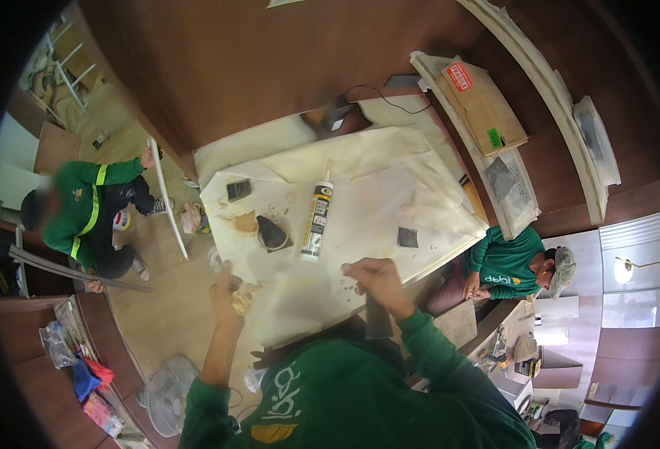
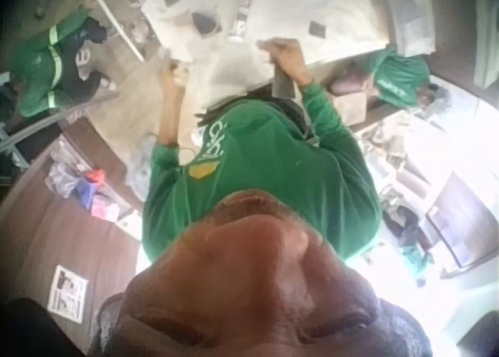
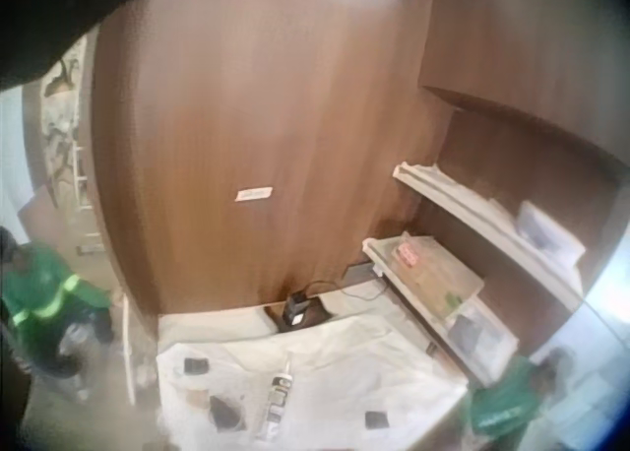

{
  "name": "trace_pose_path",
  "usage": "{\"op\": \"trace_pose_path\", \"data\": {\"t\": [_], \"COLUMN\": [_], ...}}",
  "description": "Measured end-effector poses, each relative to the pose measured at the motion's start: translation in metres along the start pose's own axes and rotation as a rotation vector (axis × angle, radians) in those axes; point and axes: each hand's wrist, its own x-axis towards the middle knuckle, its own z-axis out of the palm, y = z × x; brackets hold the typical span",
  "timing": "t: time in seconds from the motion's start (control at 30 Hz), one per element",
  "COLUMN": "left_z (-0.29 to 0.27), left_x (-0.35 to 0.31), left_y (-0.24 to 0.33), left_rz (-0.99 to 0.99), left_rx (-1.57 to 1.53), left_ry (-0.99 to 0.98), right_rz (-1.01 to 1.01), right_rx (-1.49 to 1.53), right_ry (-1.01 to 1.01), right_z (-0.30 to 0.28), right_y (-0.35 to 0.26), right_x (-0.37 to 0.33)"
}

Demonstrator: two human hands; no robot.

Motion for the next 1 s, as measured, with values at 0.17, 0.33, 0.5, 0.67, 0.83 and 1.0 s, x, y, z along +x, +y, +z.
{"op": "trace_pose_path", "data": {"t": [0.17, 0.33, 0.5, 0.67, 0.83, 1.0], "left_z": [0.040, 0.074, 0.110, 0.154, 0.181, 0.177], "left_x": [0.003, 0.037, 0.121, 0.225, 0.290, 0.325], "left_y": [0.012, -0.016, -0.013, 0.019, 0.025, 0.003], "left_rz": [-0.161, -0.084, 0.219, 0.416, 0.529, 0.652], "left_rx": [-0.133, 0.097, 0.309, 0.376, 0.484, 0.556], "left_ry": [-0.158, -0.281, -0.157, 0.023, -0.082, -0.098], "right_rz": [0.214, 0.434, 0.480, 0.460, 0.410, 0.107], "right_rx": [0.107, 0.214, 0.564, 1.005, 0.917, 0.433], "right_ry": [0.193, 0.268, 0.143, -0.155, -0.138, 0.032], "right_z": [-0.073, -0.123, -0.177, -0.190, -0.164, -0.166], "right_y": [0.047, 0.090, 0.109, 0.052, 0.080, 0.108], "right_x": [0.028, 0.073, 0.141, 0.163, 0.177, 0.196]}}
